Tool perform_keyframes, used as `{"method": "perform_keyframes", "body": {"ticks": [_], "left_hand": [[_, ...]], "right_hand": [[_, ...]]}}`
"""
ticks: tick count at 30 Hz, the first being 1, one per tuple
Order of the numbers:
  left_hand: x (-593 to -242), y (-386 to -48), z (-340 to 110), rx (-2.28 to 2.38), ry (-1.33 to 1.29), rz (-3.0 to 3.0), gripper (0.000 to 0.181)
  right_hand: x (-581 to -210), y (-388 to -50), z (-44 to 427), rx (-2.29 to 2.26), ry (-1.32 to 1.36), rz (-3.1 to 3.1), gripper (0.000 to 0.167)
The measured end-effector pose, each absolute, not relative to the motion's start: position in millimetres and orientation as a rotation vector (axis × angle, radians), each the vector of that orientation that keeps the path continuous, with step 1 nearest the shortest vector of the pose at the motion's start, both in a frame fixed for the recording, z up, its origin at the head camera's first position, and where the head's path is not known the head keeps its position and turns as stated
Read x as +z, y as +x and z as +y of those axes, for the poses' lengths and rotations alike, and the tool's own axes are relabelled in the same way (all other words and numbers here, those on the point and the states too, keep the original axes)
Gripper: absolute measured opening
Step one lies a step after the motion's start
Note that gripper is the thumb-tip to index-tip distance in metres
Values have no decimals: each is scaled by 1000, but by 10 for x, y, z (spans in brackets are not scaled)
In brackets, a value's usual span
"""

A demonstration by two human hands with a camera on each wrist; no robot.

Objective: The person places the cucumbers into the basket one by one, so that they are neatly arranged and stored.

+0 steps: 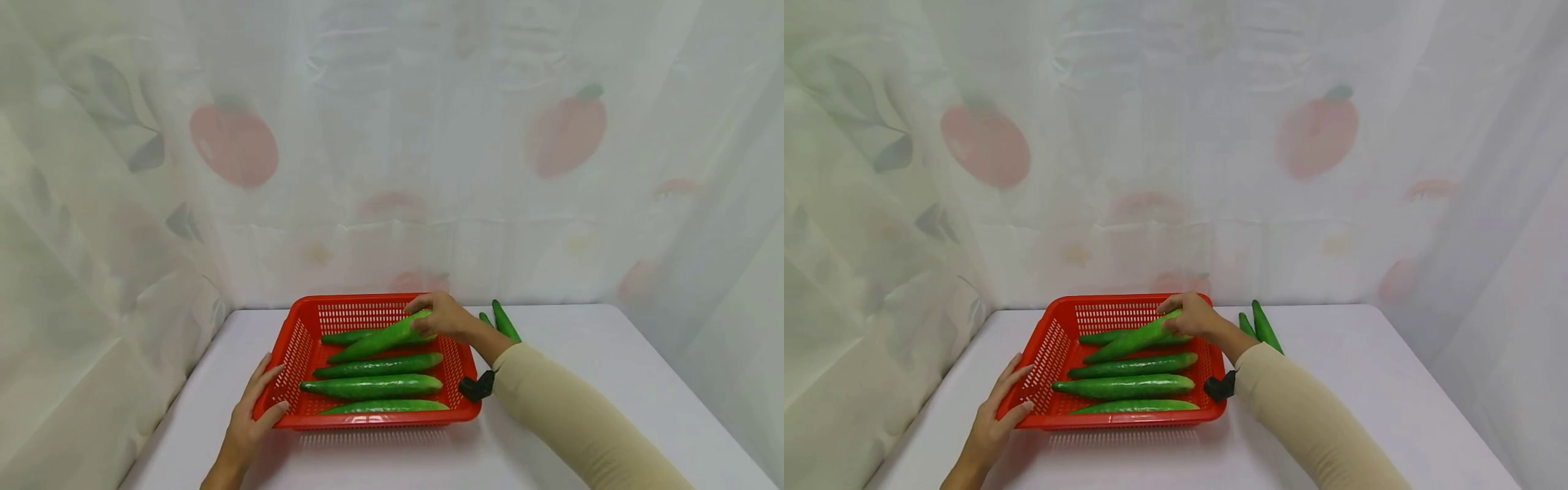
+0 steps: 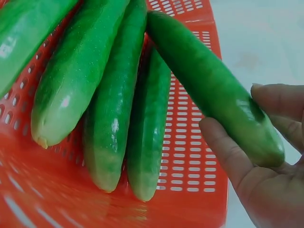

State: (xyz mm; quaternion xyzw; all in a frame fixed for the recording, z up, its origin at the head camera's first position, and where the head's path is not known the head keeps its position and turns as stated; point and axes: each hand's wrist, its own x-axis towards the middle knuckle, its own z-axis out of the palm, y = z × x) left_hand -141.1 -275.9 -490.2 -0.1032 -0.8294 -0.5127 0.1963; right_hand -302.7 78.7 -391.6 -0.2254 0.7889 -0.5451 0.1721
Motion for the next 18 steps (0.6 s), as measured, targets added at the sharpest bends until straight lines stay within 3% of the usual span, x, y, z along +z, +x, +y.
{"method": "perform_keyframes", "body": {"ticks": [18], "left_hand": [[-4901,-1433,-2767,-1474,-233,-2342,52]], "right_hand": [[-3917,-3013,828,-1631,-607,2176,30]]}}
